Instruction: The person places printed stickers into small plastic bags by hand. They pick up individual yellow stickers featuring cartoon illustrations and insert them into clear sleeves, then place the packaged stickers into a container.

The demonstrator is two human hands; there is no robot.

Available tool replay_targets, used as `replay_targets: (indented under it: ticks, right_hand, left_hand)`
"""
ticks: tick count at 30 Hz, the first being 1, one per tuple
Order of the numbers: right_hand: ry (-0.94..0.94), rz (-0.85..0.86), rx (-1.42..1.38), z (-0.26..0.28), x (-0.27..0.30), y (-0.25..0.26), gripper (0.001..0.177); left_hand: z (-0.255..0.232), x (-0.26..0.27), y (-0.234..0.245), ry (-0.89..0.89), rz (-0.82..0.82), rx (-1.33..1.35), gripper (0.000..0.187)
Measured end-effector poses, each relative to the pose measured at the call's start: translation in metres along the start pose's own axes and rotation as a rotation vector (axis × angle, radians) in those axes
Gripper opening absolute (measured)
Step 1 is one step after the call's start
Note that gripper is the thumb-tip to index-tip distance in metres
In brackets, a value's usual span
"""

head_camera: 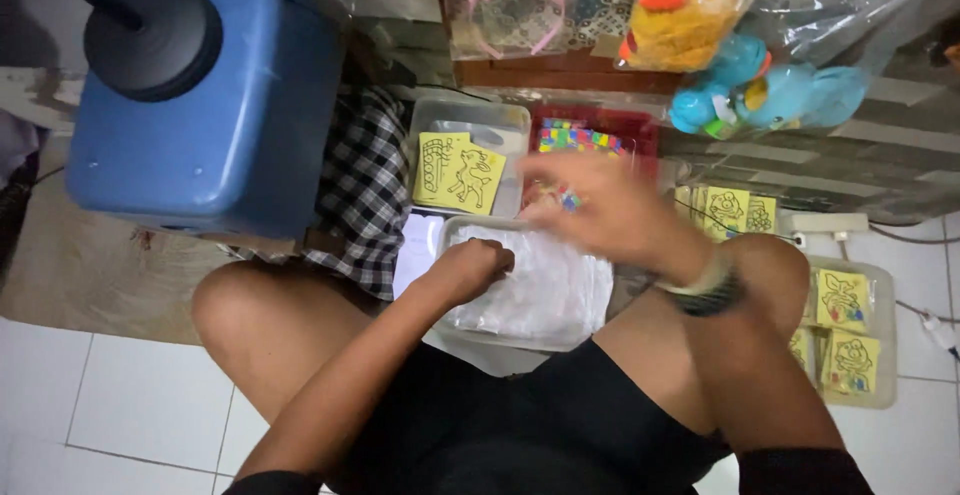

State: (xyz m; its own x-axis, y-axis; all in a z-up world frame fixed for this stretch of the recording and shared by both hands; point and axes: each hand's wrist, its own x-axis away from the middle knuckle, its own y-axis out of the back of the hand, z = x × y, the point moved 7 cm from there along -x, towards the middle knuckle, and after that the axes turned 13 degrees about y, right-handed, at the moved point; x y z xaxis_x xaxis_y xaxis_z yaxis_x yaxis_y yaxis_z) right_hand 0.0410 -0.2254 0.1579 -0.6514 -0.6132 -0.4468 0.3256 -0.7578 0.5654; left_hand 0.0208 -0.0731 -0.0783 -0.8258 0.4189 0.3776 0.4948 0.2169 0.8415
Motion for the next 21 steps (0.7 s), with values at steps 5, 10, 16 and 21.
replay_targets:
  ticks: [5,10,16,21]
  right_hand:
    - [-0.196,0.472,0.117,-0.103,0.014,-0.114,0.040]
    - [-0.356,0.450,0.169,-0.130,0.017,-0.100,0.008]
    - [-0.420,0.222,-0.146,-0.117,0.004,-0.080,0.015]
    - [-0.394,-0.081,-0.387,-0.130,0.008,-0.089,0.069]
  left_hand:
    - [0.008,0.016,0.065,-0.003,0.040,0.307,0.007]
    - [0.040,0.016,0.104,0.009,0.033,0.543,0.012]
    - [0.051,0.027,0.143,0.219,-0.241,0.581,0.009]
    - [0.066,0.045,0.141,0.309,-0.332,0.769,0.009]
